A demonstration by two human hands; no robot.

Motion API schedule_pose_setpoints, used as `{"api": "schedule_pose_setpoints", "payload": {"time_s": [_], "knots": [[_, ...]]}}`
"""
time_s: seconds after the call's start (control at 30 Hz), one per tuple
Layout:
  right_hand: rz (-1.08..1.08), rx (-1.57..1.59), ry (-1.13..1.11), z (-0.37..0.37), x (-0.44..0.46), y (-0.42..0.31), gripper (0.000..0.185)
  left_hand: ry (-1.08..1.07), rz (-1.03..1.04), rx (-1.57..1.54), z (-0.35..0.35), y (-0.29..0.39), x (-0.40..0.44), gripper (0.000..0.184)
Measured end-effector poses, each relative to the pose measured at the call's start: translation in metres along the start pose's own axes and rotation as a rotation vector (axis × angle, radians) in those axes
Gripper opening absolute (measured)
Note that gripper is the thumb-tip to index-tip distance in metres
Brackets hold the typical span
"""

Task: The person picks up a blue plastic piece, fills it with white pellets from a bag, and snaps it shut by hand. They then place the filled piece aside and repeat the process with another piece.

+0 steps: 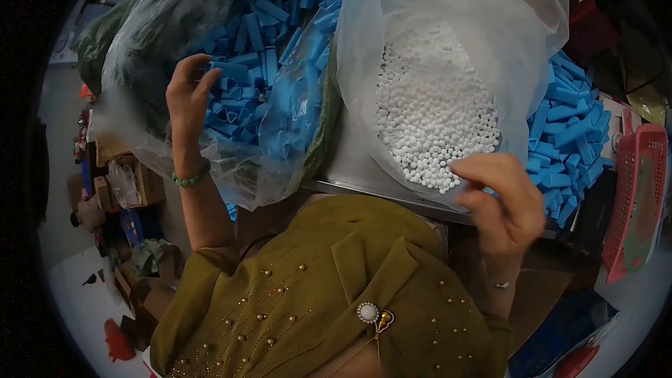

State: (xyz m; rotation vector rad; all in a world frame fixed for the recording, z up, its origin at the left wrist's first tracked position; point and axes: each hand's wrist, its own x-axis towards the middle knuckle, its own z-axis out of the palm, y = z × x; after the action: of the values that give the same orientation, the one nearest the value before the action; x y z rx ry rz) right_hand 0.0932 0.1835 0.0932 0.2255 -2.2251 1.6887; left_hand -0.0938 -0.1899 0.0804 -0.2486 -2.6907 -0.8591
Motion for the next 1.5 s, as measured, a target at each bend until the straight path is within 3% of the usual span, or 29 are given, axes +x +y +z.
{"api": "schedule_pose_setpoints", "payload": {"time_s": [0.07,0.13,0.23,0.33,0.4,0.47,0.5,0.57,0.63,0.67,0.7,0.77,0.87,0.93,1.1,1.17,1.2,1.27,1.33,1.5], "knots": [[0.178,0.058,-0.053,0.024,0.001,0.017,0.014,0.017,-0.085,-0.163,-0.007,0.005,-0.002,0.022],[0.255,0.101,-0.062,0.044,0.002,0.031,0.017,0.061,-0.174,-0.665,-0.003,0.024,-0.011,0.020],[0.340,0.218,0.017,0.069,0.004,0.045,0.017,-0.135,-0.207,-1.155,0.034,0.056,-0.032,0.025],[0.395,0.303,0.122,0.083,0.004,0.046,0.022,-0.327,-0.172,-1.335,0.089,0.087,-0.067,0.027],[0.427,0.364,0.194,0.079,-0.001,0.051,0.023,-0.350,-0.086,-1.289,0.119,0.115,-0.091,0.029],[0.605,0.587,0.283,0.075,-0.006,0.063,0.024,-0.326,0.289,-0.892,0.141,0.122,-0.102,0.032],[0.569,0.601,0.385,0.071,-0.007,0.068,0.025,-0.327,0.462,-0.703,0.147,0.127,-0.104,0.034],[0.572,0.525,0.415,0.049,-0.010,0.074,0.020,-0.429,0.490,-0.676,0.152,0.133,-0.098,0.035],[0.602,0.357,0.351,0.021,-0.018,0.079,0.018,-0.544,0.534,-0.569,0.160,0.131,-0.090,0.036],[0.520,-0.100,0.207,0.009,-0.025,0.083,0.020,-0.566,0.503,-0.461,0.163,0.126,-0.087,0.049],[0.414,-0.551,0.053,0.002,-0.029,0.085,0.022,-0.576,0.497,-0.459,0.163,0.127,-0.089,0.049],[0.412,-0.686,-0.044,0.003,-0.039,0.083,0.020,-0.598,0.492,-0.146,0.164,0.133,-0.089,0.062],[0.411,-0.931,-0.217,0.014,-0.048,0.094,0.012,-0.703,0.469,-0.060,0.173,0.138,-0.096,0.070],[0.450,-1.005,-0.328,0.023,-0.042,0.095,0.013,-0.731,0.419,-0.065,0.180,0.144,-0.102,0.069],[0.387,-0.975,-0.277,0.031,-0.020,0.110,0.016,-0.743,0.332,-0.115,0.205,0.136,-0.096,0.060],[0.355,-0.945,-0.278,0.030,-0.016,0.109,0.017,-0.733,0.259,-0.450,0.215,0.124,-0.091,0.044],[0.339,-0.865,-0.235,0.028,-0.016,0.107,0.019,-0.731,0.256,-0.449,0.211,0.126,-0.088,0.044],[0.322,-0.784,-0.200,0.028,-0.017,0.106,0.022,-0.922,-0.244,-0.849,0.199,0.134,-0.082,0.027],[0.304,-0.505,-0.032,0.028,-0.019,0.106,0.027,-0.908,-0.241,-0.922,0.190,0.136,-0.081,0.027],[0.367,-0.259,0.049,0.029,-0.023,0.103,0.027,-0.870,-0.072,-0.937,0.171,0.147,-0.074,0.028]]}}
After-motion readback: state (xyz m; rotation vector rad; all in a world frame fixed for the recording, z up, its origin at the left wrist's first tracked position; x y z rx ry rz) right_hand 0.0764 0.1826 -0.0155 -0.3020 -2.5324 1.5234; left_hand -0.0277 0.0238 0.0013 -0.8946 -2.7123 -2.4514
